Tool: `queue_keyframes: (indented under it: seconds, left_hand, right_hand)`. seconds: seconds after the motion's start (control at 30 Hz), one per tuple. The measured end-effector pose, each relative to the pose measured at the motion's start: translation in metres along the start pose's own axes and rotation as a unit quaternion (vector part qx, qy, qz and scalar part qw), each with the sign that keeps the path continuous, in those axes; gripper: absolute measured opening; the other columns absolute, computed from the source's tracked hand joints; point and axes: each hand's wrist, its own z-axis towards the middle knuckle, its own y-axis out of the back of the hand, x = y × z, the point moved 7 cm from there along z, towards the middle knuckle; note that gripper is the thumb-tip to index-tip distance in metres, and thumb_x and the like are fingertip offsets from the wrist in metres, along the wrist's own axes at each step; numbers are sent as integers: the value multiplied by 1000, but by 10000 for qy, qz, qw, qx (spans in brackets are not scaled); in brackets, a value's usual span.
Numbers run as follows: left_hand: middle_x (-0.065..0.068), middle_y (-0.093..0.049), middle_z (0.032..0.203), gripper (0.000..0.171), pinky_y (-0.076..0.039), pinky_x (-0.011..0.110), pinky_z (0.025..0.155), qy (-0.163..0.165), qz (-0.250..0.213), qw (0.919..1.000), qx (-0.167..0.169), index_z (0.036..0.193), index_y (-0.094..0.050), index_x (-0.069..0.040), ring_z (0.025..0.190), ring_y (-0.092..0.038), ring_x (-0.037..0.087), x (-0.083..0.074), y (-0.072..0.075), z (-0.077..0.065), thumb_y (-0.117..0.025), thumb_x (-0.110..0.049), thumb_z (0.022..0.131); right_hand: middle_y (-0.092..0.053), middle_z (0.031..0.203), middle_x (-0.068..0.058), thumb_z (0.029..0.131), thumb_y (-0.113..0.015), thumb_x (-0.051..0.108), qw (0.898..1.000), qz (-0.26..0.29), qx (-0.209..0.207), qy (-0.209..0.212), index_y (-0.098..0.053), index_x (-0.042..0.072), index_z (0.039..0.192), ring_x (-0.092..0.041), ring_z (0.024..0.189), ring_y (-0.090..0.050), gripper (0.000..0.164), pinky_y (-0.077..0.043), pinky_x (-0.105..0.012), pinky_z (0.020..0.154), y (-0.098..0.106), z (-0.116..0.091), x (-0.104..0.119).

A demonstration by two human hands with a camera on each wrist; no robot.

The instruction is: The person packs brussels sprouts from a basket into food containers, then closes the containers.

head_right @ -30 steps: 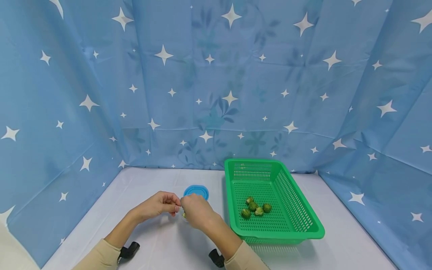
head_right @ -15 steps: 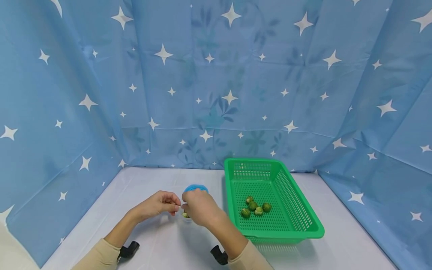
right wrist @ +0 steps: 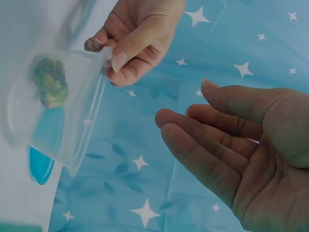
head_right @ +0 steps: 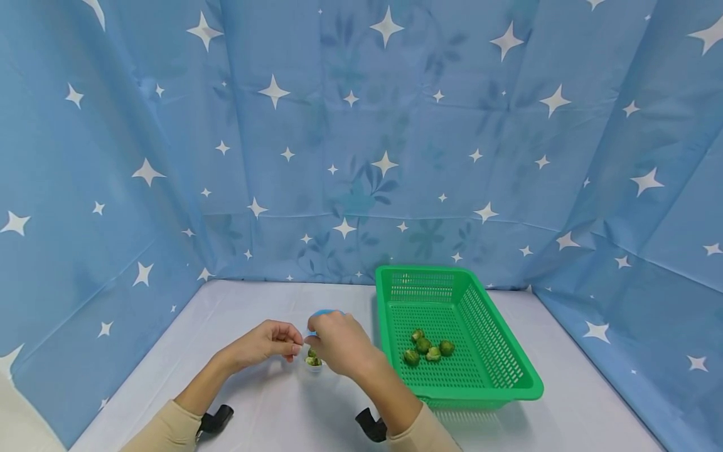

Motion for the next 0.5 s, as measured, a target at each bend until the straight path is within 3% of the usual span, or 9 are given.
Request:
queue_keyframes:
  seconds: [0.2, 0.5]
  left_hand:
    - [31, -68, 104, 31, -58, 45, 85, 14, -11, 10000, -18, 118, -67, 7, 86, -69, 20, 0, 0, 1, -69, -19, 102]
    - [33, -67, 104, 32, -59, 46, 87, -27, -2, 10000, 16, 119, -66, 8, 87, -69, 21, 1, 0, 0, -68, -19, 103]
  right_hand:
    - [-55, 65, 9, 98, -74, 14, 9997, 233, -4, -9, -69, 13, 84, -3, 56, -45, 15, -43, -19, 56, 7, -2, -2]
    - [-75, 90, 3, 96, -77, 15, 9992, 30, -396, 20, -74, 14, 100, -4, 71, -62, 5, -53, -21, 67, 26, -9, -7]
